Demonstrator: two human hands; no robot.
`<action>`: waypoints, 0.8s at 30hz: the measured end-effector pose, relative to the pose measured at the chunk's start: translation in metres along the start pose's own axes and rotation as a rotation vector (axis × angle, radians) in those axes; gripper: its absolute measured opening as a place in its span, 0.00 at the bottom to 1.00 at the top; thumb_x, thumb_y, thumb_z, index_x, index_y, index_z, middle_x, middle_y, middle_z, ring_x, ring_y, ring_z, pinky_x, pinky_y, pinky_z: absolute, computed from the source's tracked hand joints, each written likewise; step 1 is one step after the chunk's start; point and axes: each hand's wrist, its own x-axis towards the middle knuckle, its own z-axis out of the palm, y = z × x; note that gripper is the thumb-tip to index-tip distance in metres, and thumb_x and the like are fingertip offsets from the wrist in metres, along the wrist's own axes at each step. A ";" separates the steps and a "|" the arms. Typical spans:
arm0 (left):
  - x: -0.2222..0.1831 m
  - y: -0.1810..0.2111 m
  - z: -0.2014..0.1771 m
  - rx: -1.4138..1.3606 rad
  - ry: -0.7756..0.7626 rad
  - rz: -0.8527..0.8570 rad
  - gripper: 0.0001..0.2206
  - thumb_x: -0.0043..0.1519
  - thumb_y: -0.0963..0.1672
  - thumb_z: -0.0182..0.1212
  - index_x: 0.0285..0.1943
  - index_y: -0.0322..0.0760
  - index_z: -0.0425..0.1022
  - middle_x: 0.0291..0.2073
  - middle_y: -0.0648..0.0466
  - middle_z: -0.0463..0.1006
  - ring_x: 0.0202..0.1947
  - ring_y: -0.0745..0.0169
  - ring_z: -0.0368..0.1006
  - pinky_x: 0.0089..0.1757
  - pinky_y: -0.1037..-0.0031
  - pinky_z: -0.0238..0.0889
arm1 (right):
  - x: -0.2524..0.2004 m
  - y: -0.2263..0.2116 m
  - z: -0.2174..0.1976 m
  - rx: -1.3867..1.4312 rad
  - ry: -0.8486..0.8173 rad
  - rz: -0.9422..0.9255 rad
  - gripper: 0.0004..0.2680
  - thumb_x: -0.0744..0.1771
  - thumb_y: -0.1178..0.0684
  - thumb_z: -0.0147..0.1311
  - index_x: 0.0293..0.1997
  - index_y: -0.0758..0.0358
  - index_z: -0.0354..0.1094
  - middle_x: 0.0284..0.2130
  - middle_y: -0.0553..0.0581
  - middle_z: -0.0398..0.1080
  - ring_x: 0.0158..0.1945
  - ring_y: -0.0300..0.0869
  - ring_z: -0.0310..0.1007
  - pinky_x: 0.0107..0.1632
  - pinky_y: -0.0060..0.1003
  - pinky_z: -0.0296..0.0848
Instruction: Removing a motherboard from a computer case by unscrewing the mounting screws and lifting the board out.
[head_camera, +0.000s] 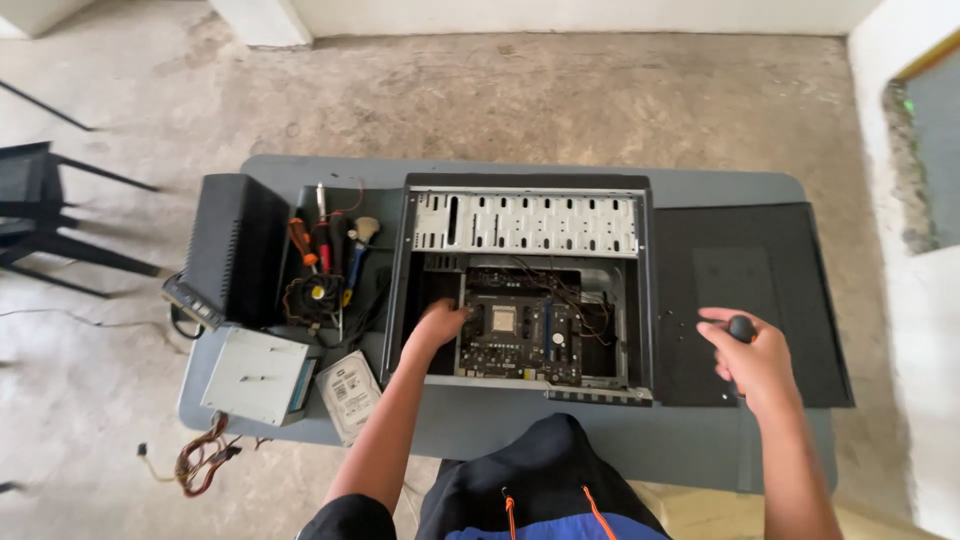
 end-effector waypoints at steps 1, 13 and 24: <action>0.017 -0.011 0.007 0.039 -0.055 -0.062 0.35 0.67 0.55 0.59 0.79 0.28 0.69 0.72 0.36 0.74 0.75 0.38 0.67 0.70 0.51 0.61 | -0.027 -0.044 -0.027 0.421 -0.259 0.074 0.14 0.67 0.48 0.64 0.59 0.54 0.76 0.41 0.58 0.77 0.32 0.44 0.70 0.29 0.38 0.70; 0.038 -0.023 0.036 0.168 -0.105 -0.081 0.29 0.61 0.54 0.56 0.64 0.32 0.83 0.64 0.42 0.82 0.68 0.44 0.75 0.64 0.55 0.71 | -0.033 -0.150 0.073 0.363 -0.998 0.255 0.23 0.66 0.50 0.67 0.67 0.70 0.70 0.56 0.72 0.76 0.21 0.47 0.74 0.09 0.27 0.58; -0.005 0.013 0.019 0.155 -0.143 -0.055 0.27 0.60 0.51 0.59 0.64 0.29 0.82 0.66 0.38 0.80 0.67 0.41 0.76 0.62 0.54 0.73 | 0.002 -0.144 0.167 -0.422 -0.518 -0.101 0.22 0.65 0.50 0.60 0.65 0.68 0.71 0.42 0.68 0.79 0.34 0.54 0.85 0.19 0.36 0.81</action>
